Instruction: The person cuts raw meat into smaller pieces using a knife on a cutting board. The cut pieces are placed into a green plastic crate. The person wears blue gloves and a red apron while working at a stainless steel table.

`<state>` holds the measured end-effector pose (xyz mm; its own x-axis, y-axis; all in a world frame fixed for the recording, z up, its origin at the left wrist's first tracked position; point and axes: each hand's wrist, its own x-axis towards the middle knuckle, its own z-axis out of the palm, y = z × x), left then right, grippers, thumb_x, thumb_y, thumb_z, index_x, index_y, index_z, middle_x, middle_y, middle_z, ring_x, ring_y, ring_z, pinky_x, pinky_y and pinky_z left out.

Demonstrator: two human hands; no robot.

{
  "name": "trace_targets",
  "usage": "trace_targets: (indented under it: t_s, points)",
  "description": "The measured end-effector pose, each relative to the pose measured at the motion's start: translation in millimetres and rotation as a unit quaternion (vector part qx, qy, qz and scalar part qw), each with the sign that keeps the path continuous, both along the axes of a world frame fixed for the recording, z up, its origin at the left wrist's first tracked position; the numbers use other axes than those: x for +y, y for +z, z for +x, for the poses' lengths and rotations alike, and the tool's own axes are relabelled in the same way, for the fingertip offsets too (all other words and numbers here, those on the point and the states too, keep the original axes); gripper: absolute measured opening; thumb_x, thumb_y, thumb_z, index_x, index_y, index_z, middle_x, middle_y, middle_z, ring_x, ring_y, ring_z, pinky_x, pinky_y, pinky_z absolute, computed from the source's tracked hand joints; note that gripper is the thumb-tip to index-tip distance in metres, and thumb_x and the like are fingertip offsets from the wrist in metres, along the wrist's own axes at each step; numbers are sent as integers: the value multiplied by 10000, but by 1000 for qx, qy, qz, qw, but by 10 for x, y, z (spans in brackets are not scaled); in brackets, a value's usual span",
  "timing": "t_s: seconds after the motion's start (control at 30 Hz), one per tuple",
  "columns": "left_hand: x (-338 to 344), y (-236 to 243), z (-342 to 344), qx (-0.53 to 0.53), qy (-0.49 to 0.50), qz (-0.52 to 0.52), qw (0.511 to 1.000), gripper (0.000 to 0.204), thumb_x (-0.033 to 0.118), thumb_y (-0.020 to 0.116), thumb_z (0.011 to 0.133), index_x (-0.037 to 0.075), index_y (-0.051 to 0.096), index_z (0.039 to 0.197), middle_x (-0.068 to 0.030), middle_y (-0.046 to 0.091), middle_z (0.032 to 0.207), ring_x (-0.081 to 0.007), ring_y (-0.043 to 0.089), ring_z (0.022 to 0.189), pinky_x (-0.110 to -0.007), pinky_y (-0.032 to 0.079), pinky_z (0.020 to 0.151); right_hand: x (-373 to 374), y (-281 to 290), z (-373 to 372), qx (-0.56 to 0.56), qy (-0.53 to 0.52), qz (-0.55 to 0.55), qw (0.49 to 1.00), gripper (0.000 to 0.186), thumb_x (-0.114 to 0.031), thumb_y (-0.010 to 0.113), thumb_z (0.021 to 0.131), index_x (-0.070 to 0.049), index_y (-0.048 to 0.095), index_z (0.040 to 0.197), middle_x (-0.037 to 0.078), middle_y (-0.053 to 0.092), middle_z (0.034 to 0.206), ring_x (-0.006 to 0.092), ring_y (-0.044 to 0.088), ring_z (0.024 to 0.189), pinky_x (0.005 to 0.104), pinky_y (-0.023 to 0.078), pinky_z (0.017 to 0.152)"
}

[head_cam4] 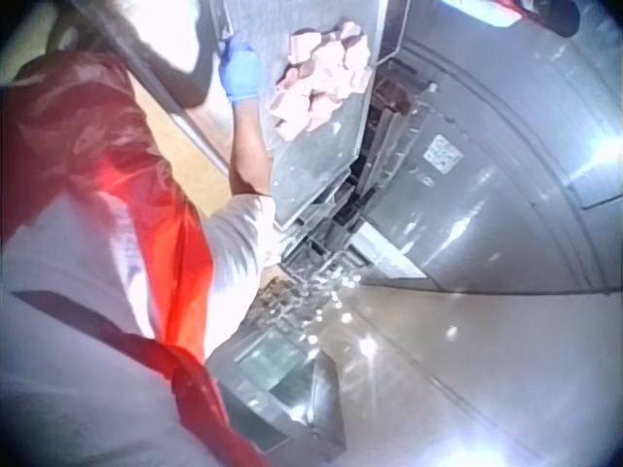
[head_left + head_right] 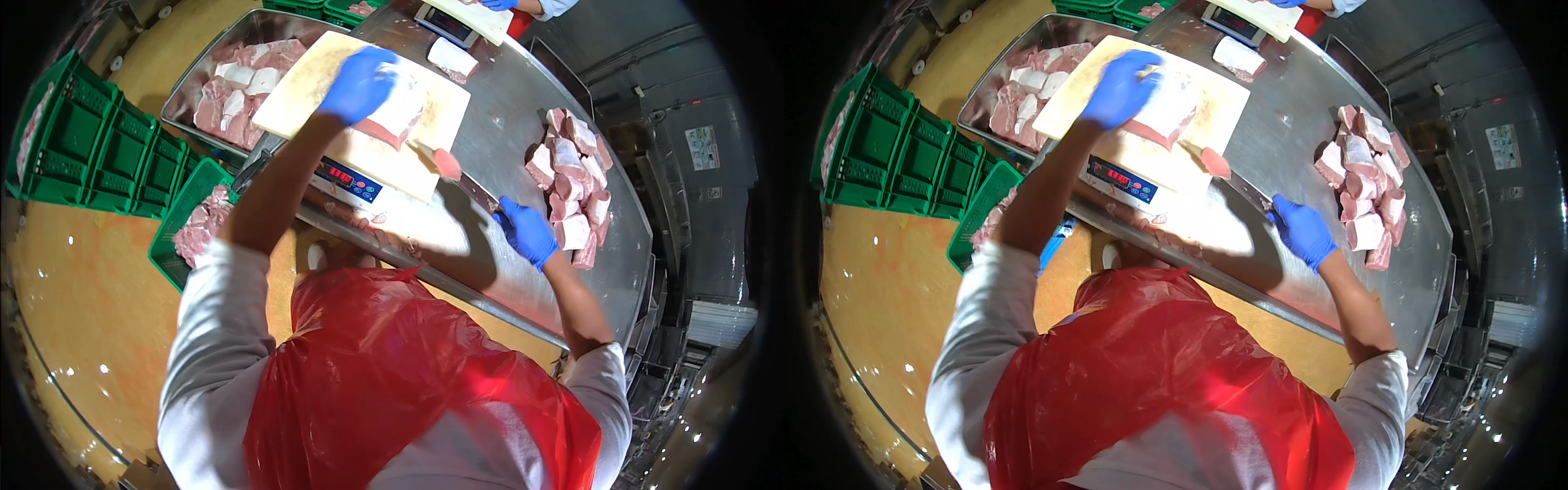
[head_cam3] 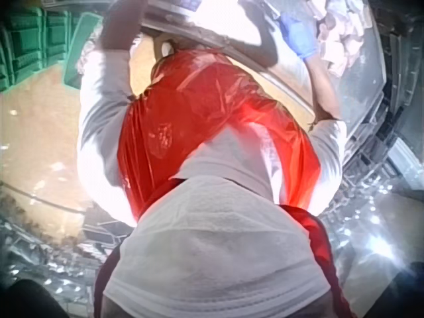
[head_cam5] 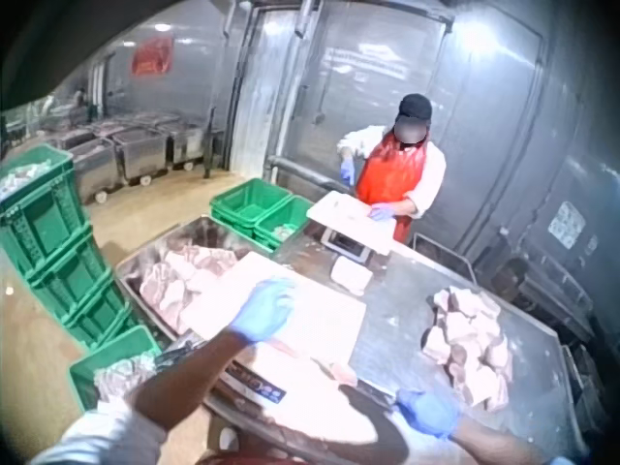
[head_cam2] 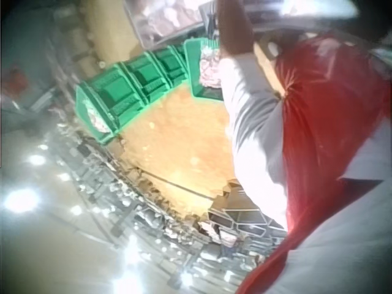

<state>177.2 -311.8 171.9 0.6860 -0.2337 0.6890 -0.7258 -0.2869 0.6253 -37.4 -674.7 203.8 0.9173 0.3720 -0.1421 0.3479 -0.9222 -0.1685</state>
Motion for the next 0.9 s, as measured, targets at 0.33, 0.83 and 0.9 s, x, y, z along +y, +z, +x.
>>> trace_targets:
  t_s: [0.33, 0.83, 0.9]
  points:
    - [531, -257, -1338, -136, 349, 60, 925, 953, 368, 778, 802, -50, 292, 1507, -342, 186, 1549, -501, 221, 1433, -573, 206, 1168, 1702, 138, 12, 18, 34, 241, 970, 227, -208, 580, 971, -14, 569, 1090, 260, 666, 878, 460, 652, 783, 521, 516, 679]
    - [4874, -2179, -2225, 473, 644, 126, 588, 602, 480, 555, 943, -58, 642, 1197, -285, 687, 1146, -450, 621, 1136, -521, 508, 913, 1162, 413, 335, -72, -46, 278, 957, 252, -218, 624, 994, 14, 582, 1085, 240, 695, 863, 422, 695, 797, 426, 529, 647]
    - [3747, -1579, -1426, 309, 638, 70, 702, 593, 451, 576, 936, -82, 655, 1184, -291, 689, 1118, -444, 645, 1106, -514, 506, 928, 951, 307, 331, -63, -161, 274, 946, 246, -214, 620, 996, 20, 576, 1056, 219, 690, 816, 378, 703, 743, 406, 520, 625]
